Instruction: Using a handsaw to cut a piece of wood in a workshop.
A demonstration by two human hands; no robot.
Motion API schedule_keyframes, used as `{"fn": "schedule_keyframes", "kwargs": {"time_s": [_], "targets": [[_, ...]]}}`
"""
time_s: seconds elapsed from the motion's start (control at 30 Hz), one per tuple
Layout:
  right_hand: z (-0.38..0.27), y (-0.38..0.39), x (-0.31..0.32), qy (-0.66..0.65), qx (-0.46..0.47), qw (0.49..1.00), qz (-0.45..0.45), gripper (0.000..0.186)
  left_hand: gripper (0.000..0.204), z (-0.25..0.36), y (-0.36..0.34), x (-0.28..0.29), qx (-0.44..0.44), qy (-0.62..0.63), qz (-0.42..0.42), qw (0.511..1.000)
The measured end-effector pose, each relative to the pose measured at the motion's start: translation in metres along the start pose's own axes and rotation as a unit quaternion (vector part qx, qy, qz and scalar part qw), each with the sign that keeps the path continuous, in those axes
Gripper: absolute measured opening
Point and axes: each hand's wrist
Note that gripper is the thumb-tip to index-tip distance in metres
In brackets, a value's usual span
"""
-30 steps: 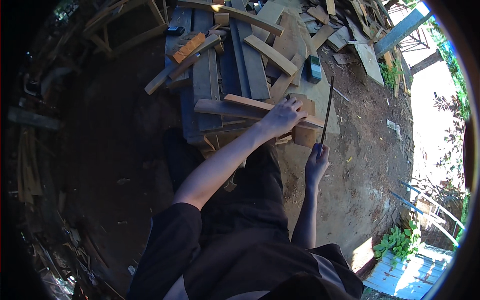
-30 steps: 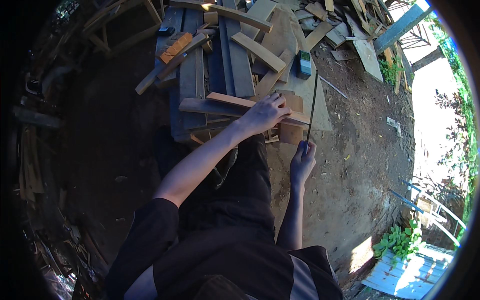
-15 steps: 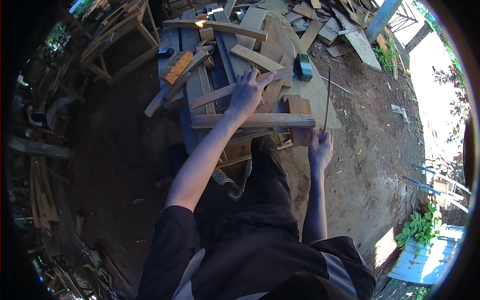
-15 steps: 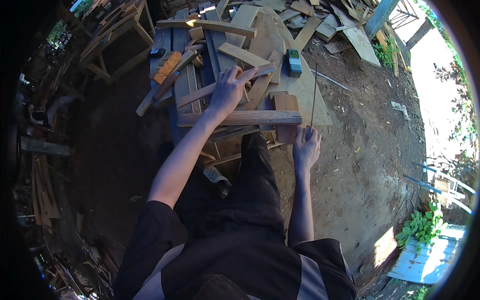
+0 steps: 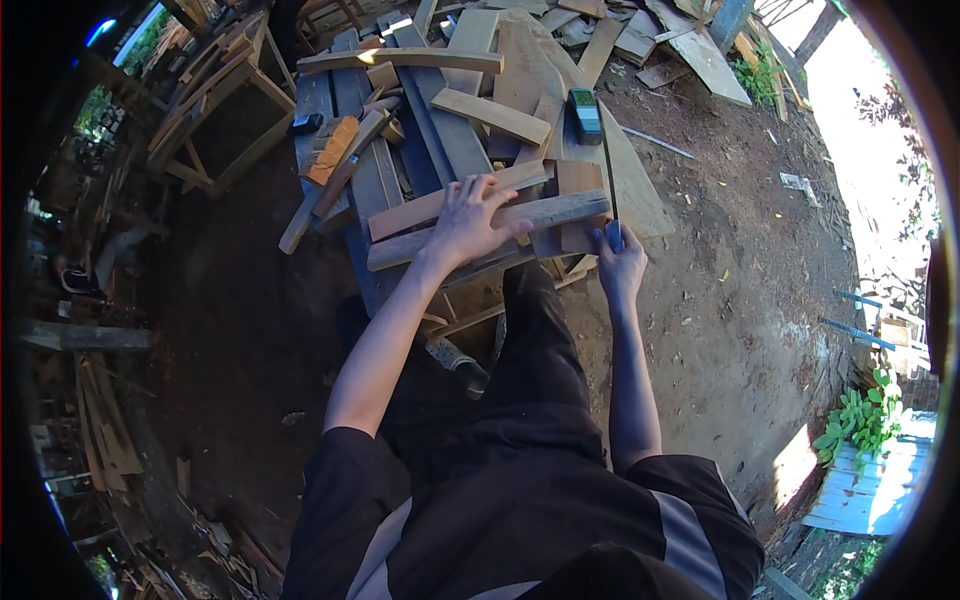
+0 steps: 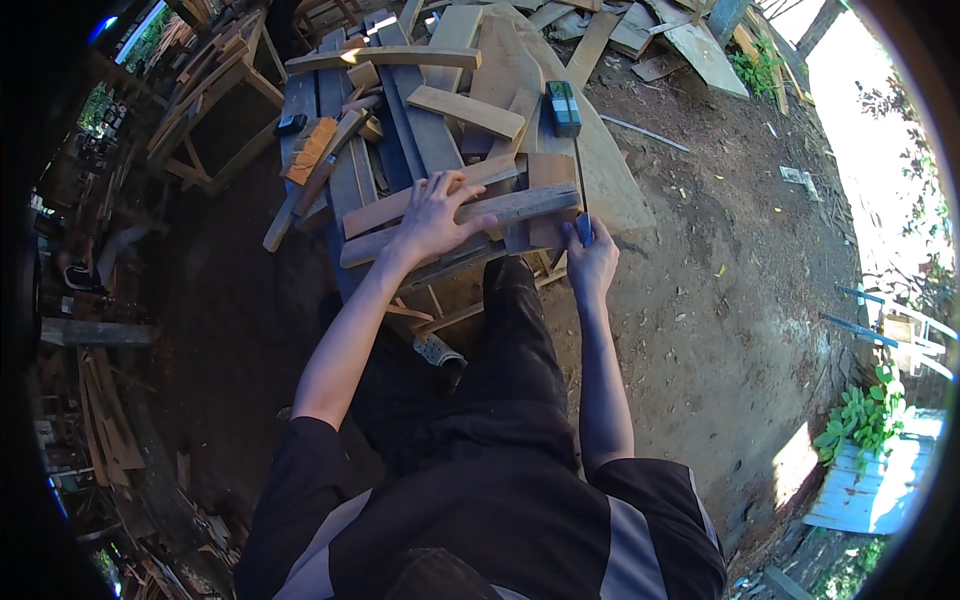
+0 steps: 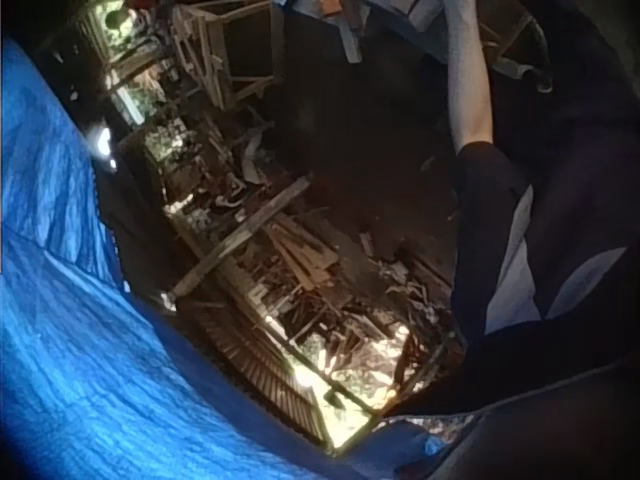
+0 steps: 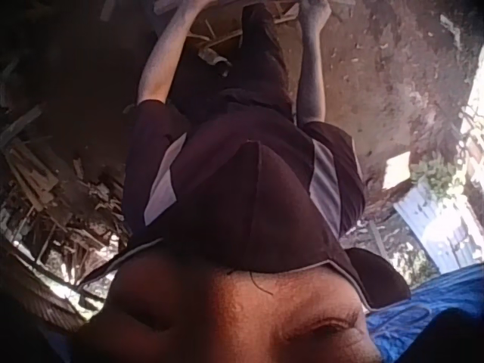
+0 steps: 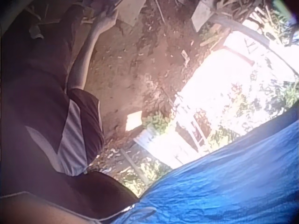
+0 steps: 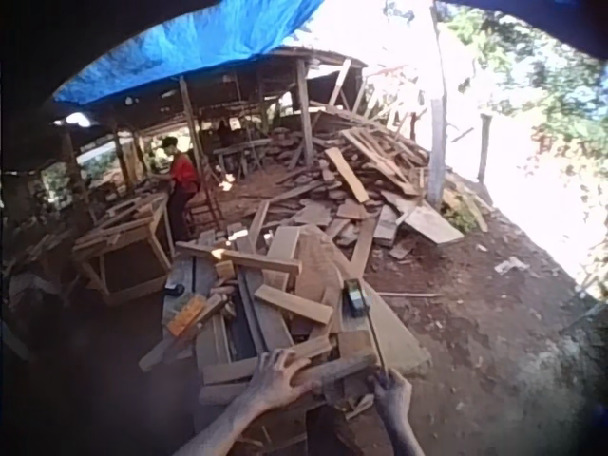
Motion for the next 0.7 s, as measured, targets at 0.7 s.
{"fn": "schedule_keyframes", "kwargs": {"time_s": [0.7], "targets": [[-0.022, 0.031, 0.055, 0.055, 0.066, 0.995, -0.051, 0.03, 0.057, 0.032, -0.013, -0.028, -0.046, -0.068, 0.028, 0.996]]}}
Point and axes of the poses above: each hand's wrist, its own y-axis away from the middle knuckle, its own x-axis out of the back of the hand, z = x × y, and after that the axes turned 2 degrees about y, right-handed
